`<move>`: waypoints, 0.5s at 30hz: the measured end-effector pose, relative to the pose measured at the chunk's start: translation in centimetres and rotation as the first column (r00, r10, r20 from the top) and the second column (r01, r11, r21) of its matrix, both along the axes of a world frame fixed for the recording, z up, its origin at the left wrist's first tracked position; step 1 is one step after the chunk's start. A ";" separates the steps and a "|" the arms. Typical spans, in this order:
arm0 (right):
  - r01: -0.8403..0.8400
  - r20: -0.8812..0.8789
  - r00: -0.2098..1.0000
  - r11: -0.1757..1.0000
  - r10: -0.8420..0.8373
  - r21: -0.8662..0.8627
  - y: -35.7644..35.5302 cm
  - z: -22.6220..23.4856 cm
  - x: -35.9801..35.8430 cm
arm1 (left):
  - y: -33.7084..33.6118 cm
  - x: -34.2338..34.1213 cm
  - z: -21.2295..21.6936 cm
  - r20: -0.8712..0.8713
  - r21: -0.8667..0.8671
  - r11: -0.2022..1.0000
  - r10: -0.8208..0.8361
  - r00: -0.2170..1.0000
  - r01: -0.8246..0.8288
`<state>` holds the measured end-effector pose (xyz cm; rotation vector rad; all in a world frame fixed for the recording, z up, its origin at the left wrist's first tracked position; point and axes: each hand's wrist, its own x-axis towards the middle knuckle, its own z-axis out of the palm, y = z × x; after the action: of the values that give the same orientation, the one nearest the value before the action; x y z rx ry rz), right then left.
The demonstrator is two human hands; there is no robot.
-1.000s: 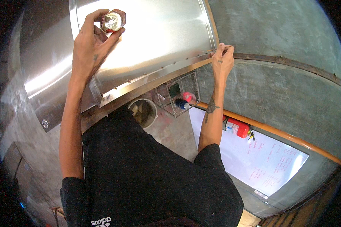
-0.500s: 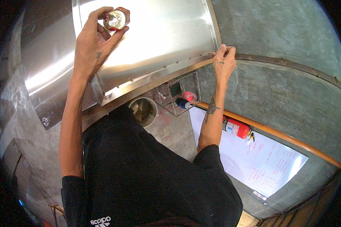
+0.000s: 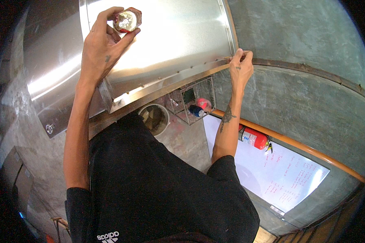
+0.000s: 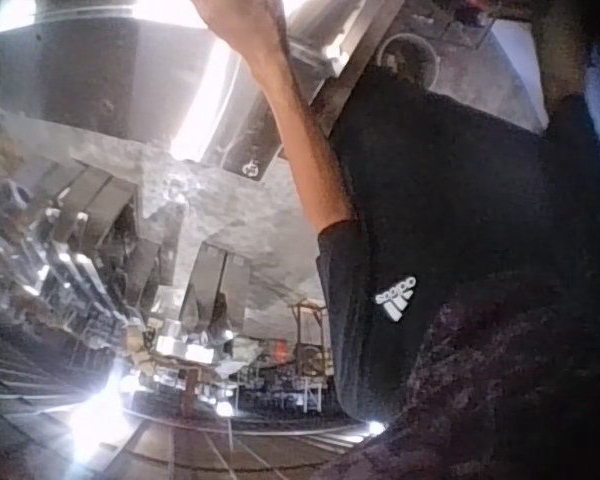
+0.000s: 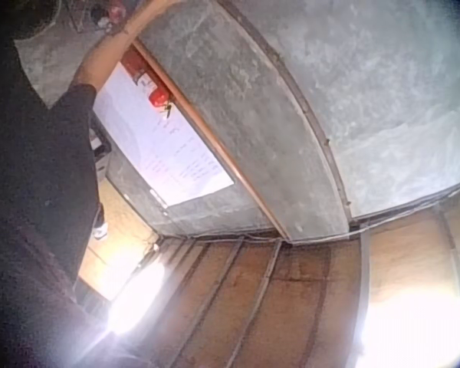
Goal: The person applies a substance from a small container to a stainless steel surface using a stick, then wipes the surface with a cloth. The person dips the cloth into a bucket of water, wrings it out, and continues wiping the metal surface.
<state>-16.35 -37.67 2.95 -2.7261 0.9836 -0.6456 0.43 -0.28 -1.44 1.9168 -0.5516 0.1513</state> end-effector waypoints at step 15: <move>-0.136 0.428 0.904 0.951 0.005 0.277 4.6 4.1 2.0 | -0.2 0.1 0.1 0.003 -0.039 0.999 -0.010 1.000 0.010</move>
<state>-14.32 -33.03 7.05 -2.2124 0.7928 -0.9368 0.50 -0.45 -1.30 1.8760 -0.5567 0.1574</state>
